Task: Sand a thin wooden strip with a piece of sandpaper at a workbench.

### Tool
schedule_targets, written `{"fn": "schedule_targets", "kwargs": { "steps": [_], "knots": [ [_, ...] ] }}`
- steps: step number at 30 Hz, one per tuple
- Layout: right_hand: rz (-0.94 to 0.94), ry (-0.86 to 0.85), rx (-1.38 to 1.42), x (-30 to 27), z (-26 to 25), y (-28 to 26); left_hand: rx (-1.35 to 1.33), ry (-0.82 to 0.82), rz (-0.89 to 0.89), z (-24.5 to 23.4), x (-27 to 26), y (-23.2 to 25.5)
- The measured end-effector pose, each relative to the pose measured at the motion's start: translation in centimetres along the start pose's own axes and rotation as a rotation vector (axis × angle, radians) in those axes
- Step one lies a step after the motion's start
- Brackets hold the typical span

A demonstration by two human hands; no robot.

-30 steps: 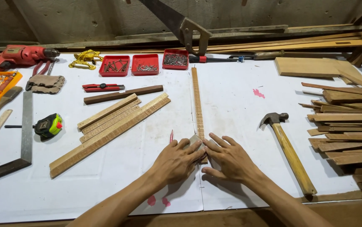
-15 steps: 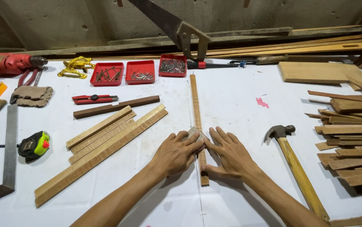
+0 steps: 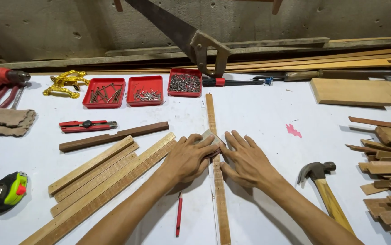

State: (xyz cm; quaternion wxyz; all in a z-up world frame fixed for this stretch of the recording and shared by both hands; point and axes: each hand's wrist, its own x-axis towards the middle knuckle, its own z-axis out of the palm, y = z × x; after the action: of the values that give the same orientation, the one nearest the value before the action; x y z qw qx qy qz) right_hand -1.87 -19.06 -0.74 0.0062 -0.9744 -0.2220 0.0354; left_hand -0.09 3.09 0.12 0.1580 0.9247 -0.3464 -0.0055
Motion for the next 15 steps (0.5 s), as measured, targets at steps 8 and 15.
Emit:
{"fn": "schedule_targets", "kwargs": {
  "steps": [8,15],
  "knots": [
    [0.002,-0.112,-0.005,2.4,-2.8,0.0,-0.060,0.039,0.049,0.4,1.9,-2.1],
    [0.019,-0.171,-0.031,2.4,-3.4,-0.4,-0.074,0.051,0.030,0.1,1.5,-1.6]
  ]
}}
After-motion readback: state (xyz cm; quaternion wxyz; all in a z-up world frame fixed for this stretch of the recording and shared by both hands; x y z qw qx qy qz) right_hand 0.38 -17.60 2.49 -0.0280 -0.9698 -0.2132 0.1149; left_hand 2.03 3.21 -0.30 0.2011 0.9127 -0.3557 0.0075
